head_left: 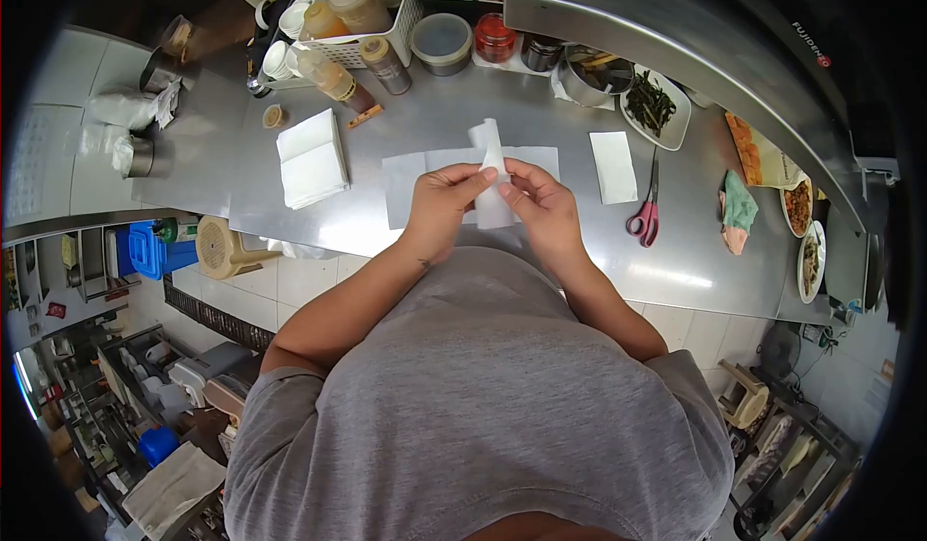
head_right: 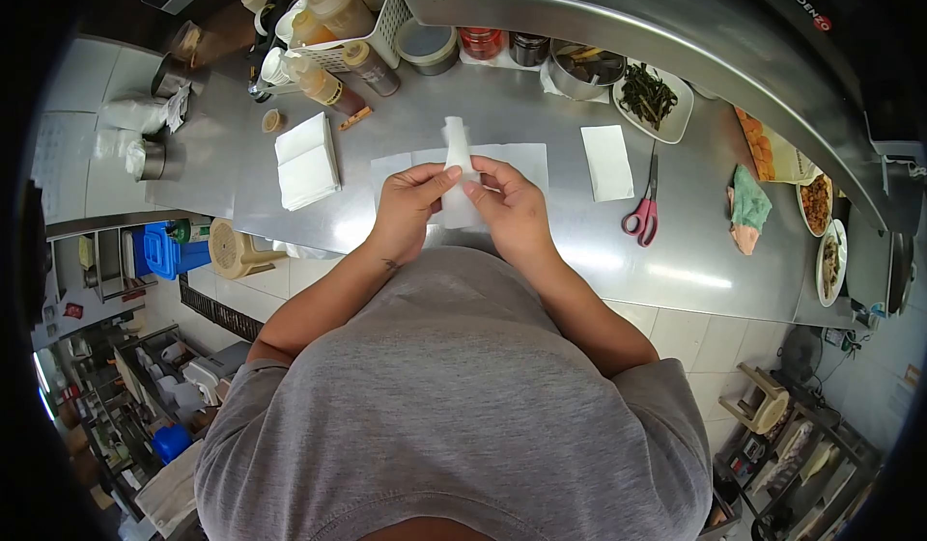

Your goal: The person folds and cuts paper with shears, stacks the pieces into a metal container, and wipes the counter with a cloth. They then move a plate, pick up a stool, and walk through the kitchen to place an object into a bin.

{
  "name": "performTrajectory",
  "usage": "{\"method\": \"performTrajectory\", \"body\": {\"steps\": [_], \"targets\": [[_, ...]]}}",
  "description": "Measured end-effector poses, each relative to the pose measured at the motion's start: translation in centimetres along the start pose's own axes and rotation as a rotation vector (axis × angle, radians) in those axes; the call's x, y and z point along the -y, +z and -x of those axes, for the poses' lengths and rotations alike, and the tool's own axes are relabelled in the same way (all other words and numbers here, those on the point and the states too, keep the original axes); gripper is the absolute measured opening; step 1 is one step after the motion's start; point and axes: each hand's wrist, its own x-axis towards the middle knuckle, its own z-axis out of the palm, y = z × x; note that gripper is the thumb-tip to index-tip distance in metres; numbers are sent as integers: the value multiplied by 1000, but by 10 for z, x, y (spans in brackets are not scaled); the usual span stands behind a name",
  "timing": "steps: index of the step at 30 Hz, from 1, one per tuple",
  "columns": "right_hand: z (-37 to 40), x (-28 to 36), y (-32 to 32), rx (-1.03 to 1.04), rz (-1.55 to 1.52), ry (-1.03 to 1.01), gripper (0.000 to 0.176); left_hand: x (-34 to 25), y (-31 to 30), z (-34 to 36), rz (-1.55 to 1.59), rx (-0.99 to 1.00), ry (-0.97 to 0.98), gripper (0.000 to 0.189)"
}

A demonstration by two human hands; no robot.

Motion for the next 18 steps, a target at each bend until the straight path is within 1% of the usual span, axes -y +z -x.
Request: {"method": "performTrajectory", "body": {"steps": [1, 2, 3, 4, 5, 6, 8, 9, 11, 18], "targets": [[1, 3, 2, 29, -43, -24, 33, 0, -1, -1, 43, 57, -119, 25], [2, 4, 4, 58, -86, -48, 41, -1, 0, 0, 43, 59, -118, 25], [1, 3, 2, 57, -86, -49, 41, -5, 3, 3, 132, 105, -108, 27], [1, 0, 0, 75, -38, -72, 48, -7, 4, 5, 221, 151, -99, 30], [1, -2, -1, 93, 11, -96, 55, -6, 5, 5, 221, 151, -101, 30], [2, 0, -1, 93, 12, -95, 55, -6, 5, 5, 218, 161, -89, 29], [3, 4, 1, 128, 51, -140, 65, -4, 4, 4, 217, 169, -77, 29], [3, 5, 1, 130, 52, -141, 65, -2, 2, 3, 192, 170, -73, 29], [4, 6, 0, 169, 75, -157, 74, -1, 1, 2, 168, 169, -70, 29], [3, 8, -1, 193, 44, -140, 76, 1, -2, -1, 164, 176, -77, 29]]}}
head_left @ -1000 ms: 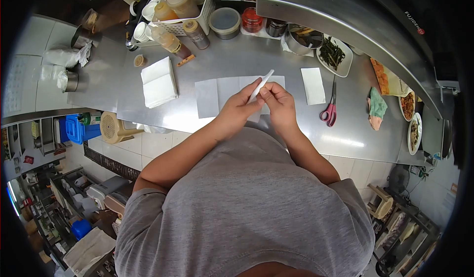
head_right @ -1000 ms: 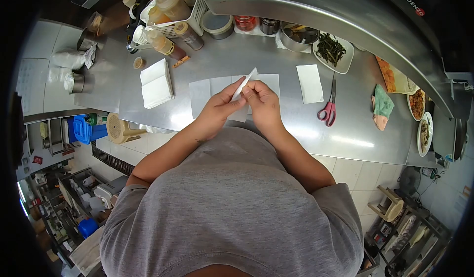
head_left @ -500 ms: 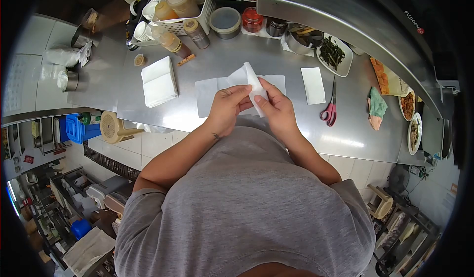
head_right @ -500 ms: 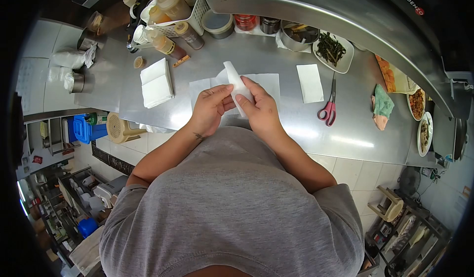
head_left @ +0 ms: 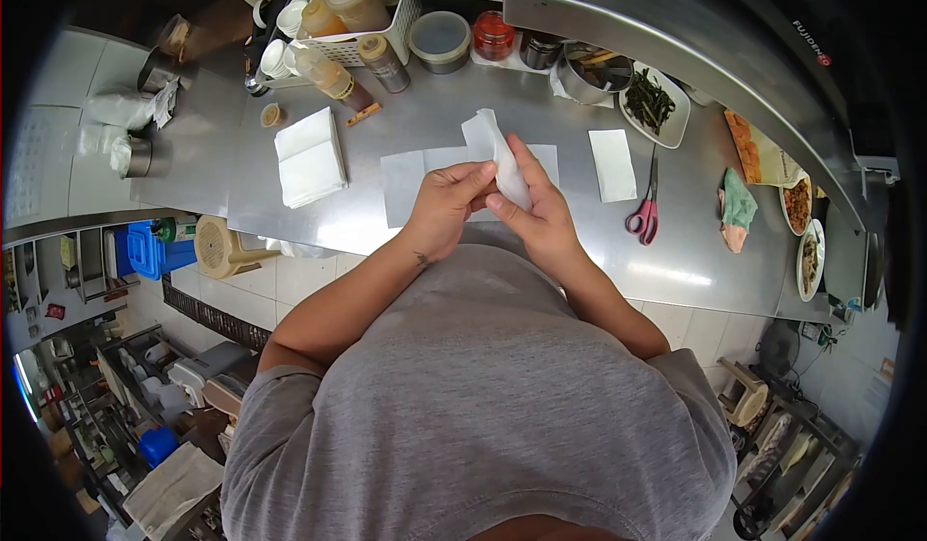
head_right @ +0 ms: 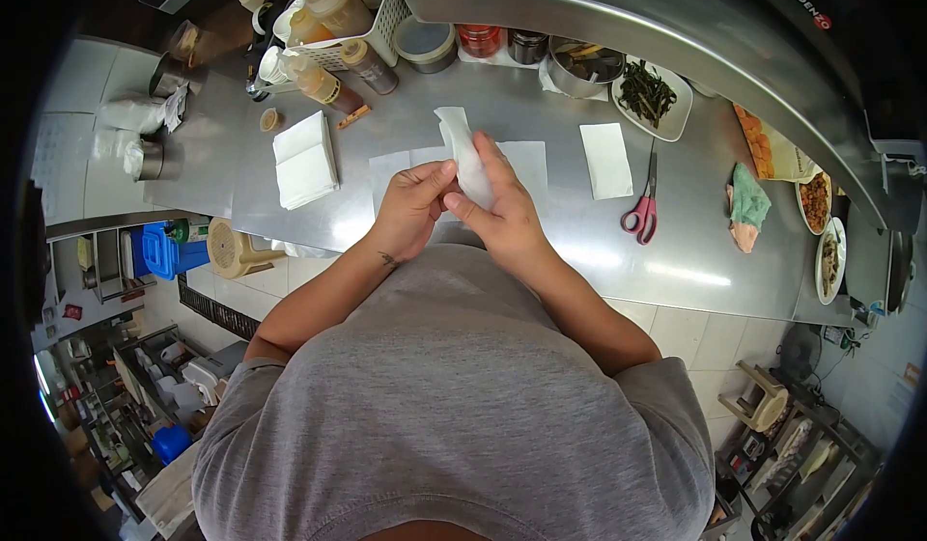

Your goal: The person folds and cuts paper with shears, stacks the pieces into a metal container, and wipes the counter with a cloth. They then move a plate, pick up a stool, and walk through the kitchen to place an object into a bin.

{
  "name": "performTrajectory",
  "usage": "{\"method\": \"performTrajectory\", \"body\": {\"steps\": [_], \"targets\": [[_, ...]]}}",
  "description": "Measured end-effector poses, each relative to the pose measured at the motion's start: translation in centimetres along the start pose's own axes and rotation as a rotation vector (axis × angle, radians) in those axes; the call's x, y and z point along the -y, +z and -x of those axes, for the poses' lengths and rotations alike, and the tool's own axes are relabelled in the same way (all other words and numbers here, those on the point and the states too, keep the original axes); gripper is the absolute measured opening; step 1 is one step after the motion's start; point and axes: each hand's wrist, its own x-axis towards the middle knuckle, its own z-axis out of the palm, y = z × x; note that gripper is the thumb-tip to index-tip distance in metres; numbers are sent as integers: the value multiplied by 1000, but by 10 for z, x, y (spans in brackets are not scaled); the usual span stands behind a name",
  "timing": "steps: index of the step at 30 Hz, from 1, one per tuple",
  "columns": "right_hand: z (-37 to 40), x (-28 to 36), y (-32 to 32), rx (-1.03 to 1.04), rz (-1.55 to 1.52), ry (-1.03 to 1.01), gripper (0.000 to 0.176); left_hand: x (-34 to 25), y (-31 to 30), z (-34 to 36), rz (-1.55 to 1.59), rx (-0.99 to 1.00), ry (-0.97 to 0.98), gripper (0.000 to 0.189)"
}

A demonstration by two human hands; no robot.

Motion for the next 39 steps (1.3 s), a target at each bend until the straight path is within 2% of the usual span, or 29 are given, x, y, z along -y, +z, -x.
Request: {"method": "performTrajectory", "body": {"steps": [11, 18, 24, 26, 28, 29, 31, 33, 34, 35, 36, 37, 39], "targets": [[-1, -1, 1, -2, -76, 12, 75, 0, -1, -3, -9, -24, -12, 30], [-2, -5, 3, -18, -98, 38, 71, 2, 0, -5, -66, -56, 14, 20], [-9, -18, -8, -70, -385, 179, 54, 1, -5, -8, -149, -52, 87, 13], [-11, -21, -20, -140, -521, 408, 48, -2, -11, -8, -125, -85, 121, 14], [-10, -8, -16, -181, -518, 376, 45, -4, -20, -8, -230, -36, 171, 13], [-10, -6, -14, -156, -505, 356, 43, 1, -23, -9, -229, -39, 168, 13], [-10, -9, -12, -132, -491, 337, 42, 9, -26, -13, -479, 57, 159, 11], [-15, -21, -13, 72, -373, 350, 40, 11, -24, -14, -544, 67, 158, 9], [-14, -24, -16, 73, -370, 348, 40, 10, -23, -14, -609, 77, 154, 8], [-14, -26, -20, 19, -514, 408, 38, 8, -24, -13, -608, 77, 157, 8], [-14, -28, -25, -32, -657, 468, 35, 4, -29, -11, -462, 54, 137, 8], [-14, -30, -28, -32, -658, 471, 35, 1, -34, -7, -318, 32, 111, 7], [-13, -33, -36, -194, -617, 456, 28, -8, -51, -1, -245, -40, 105, 6]]}}
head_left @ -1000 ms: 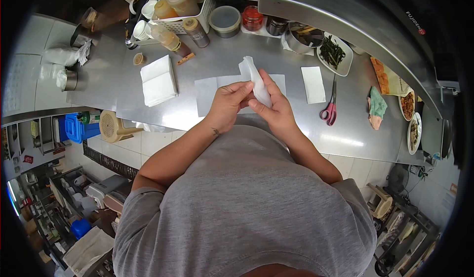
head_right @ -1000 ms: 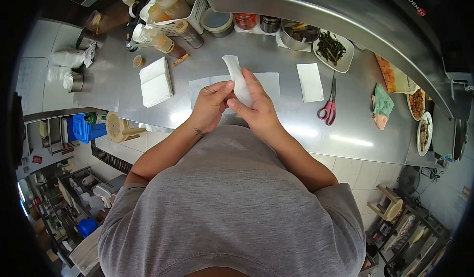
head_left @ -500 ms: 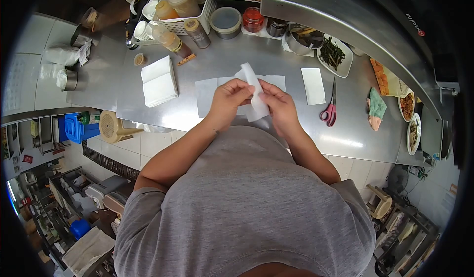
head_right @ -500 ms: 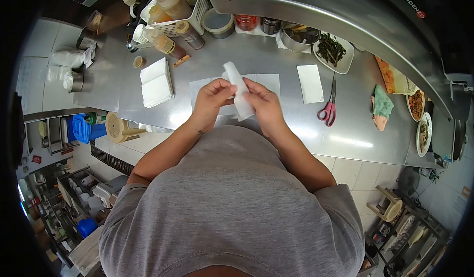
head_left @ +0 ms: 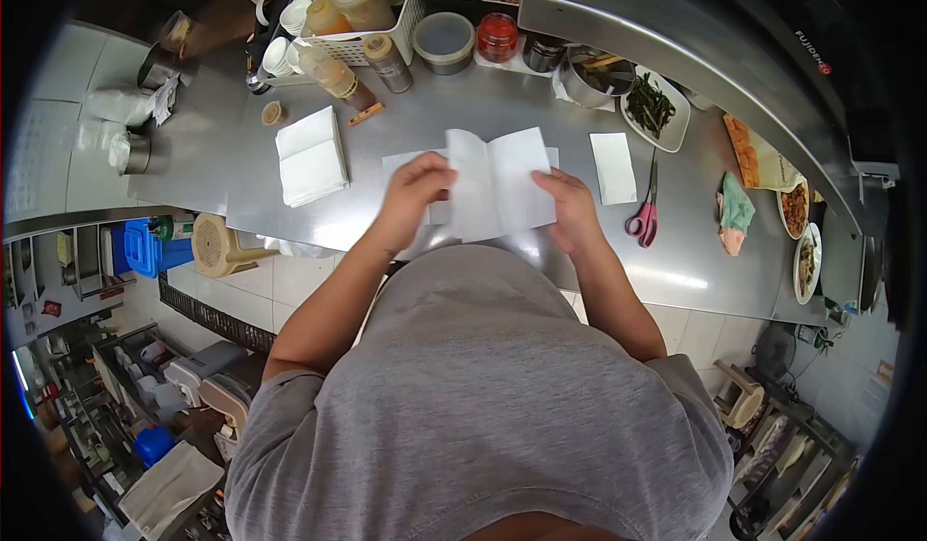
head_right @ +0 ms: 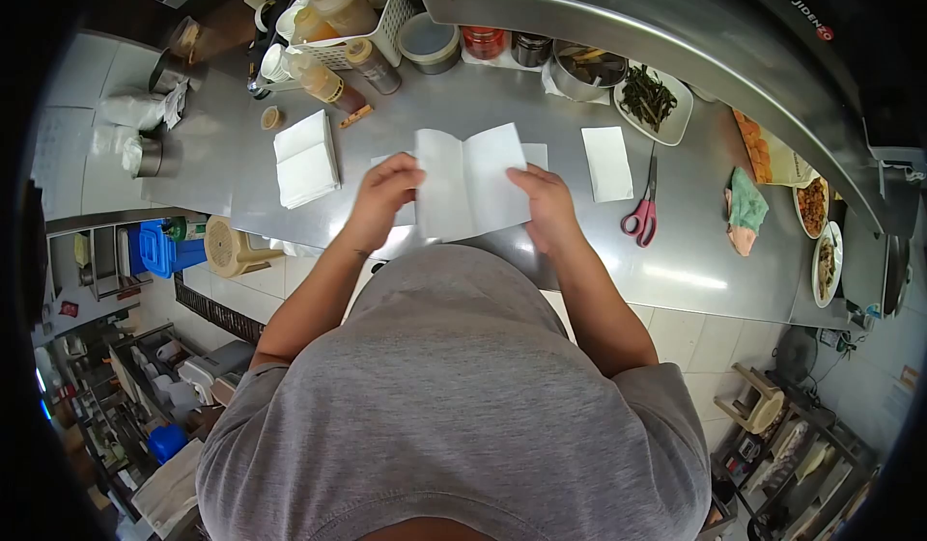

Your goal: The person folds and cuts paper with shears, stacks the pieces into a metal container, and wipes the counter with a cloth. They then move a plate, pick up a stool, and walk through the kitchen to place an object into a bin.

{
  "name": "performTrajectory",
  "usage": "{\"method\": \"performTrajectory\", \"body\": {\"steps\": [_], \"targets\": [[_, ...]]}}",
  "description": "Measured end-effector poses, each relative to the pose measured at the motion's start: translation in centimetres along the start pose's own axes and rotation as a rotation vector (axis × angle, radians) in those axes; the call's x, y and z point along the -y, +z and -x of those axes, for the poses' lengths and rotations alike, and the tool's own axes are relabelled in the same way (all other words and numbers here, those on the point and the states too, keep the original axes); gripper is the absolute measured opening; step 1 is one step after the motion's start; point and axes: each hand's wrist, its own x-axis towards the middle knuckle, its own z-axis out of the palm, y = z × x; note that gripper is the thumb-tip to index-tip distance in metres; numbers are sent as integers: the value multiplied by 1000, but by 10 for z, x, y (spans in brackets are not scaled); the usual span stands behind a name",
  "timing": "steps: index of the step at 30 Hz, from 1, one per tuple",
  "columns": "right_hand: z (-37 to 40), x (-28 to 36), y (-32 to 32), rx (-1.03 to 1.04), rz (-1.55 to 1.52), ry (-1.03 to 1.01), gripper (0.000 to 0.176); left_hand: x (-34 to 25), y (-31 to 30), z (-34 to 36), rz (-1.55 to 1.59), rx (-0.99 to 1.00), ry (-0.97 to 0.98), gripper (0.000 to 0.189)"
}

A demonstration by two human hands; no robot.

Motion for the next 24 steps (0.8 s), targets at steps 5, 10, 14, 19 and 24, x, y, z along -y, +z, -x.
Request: {"method": "performTrajectory", "body": {"steps": [5, 10, 14, 19, 24], "targets": [[-17, -9, -45, -171, 258, -195, 25, 15, -73, 4, -208, -296, -32, 7], [-36, -28, -74, -468, 1037, -298, 23, 75, -122, -5, -698, -339, -89, 12], [-40, -35, -74, -491, 1003, -387, 21, 81, -122, -5, -653, -360, -29, 13], [-38, -32, -64, -520, 1143, -384, 25, 78, -120, -6, -696, -402, -27, 13], [-40, -33, -63, -544, 1245, -432, 21, 78, -119, -10, -822, -429, -33, 15]]}}
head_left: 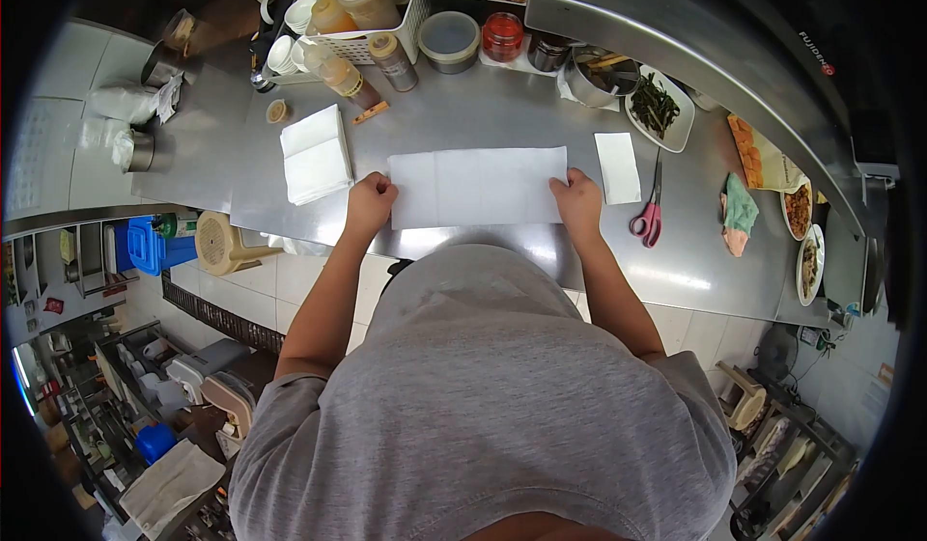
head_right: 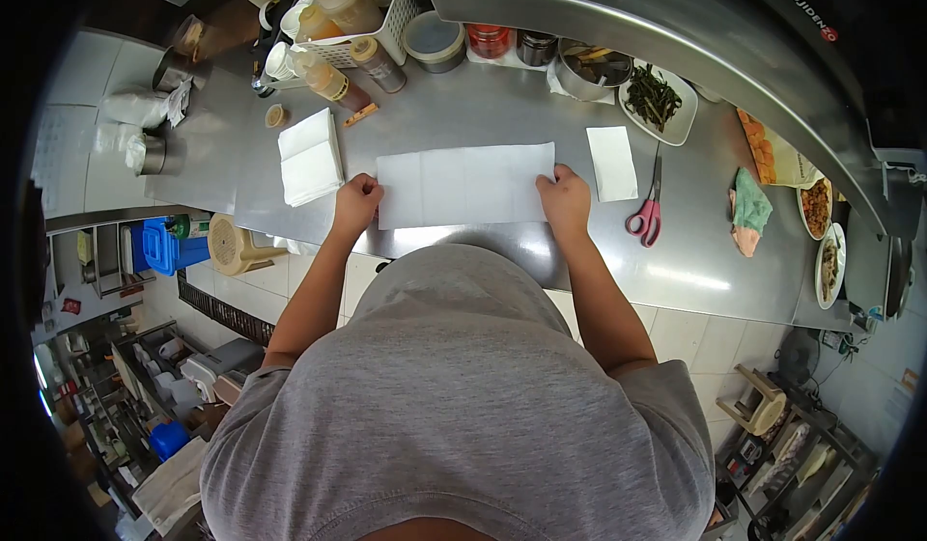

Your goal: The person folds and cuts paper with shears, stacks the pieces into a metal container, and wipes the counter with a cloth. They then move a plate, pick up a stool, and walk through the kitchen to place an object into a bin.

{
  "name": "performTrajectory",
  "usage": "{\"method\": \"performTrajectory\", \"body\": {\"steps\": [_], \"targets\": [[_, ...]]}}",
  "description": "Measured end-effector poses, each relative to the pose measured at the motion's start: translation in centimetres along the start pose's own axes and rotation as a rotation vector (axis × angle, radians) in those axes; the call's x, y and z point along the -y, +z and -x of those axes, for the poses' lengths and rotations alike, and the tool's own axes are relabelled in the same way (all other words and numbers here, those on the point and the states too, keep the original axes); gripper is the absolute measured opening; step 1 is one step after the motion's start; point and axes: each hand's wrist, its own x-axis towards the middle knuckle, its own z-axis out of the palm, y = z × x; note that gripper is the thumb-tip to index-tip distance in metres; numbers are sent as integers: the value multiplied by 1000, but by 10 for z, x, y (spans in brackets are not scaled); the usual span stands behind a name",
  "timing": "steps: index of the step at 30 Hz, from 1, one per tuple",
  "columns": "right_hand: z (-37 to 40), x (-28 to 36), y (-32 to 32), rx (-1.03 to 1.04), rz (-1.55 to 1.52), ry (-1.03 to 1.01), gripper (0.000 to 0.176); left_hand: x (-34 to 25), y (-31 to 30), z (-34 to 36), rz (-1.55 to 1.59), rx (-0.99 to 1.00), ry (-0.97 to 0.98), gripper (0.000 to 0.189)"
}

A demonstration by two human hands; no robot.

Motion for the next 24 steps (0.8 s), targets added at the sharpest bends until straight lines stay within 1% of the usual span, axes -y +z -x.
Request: {"method": "performTrajectory", "body": {"steps": [1, 5, 7, 14, 16, 17, 19, 20, 21, 22, 23, 24], "targets": [[0, 0, 0, 4, 14, -9, 21, 1, 0, -1, -72, -18, 24, 16], [1, 2, 0, 28, 46, 18, 22, -1, 1, 1, -118, -34, 13, 18], [1, -1, 4, -6, 0, 7, 26, 4, 3, -2, -198, -82, 152, 17], [-3, -4, 1, -9, 55, -39, 25, -4, 5, -3, -281, -105, 173, 19], [-7, -8, -7, -140, 92, -82, 24, -15, 4, 0, -366, -56, 112, 17], [-10, -10, -13, -143, 92, -82, 24, -19, 4, 3, -365, -57, 114, 17], [-16, -9, -33, -402, 288, -197, 26, -40, 2, 13, -436, -203, 90, 22], [-19, -13, -39, -402, 388, -194, 24, -48, 2, 14, -436, -198, 95, 22], [-26, -30, -42, -405, 391, -188, 24, -54, 3, 15, -436, -266, 248, 28], [-36, -53, -41, -341, 462, -183, 23, -62, 3, 17, -433, -334, 400, 35], [-43, -65, -40, -275, 533, -184, 22, -76, 2, 19, -428, -336, 401, 35], [-45, -59, -44, -229, 394, -86, 18, -93, 1, 22, -285, -166, 368, 37]]}}
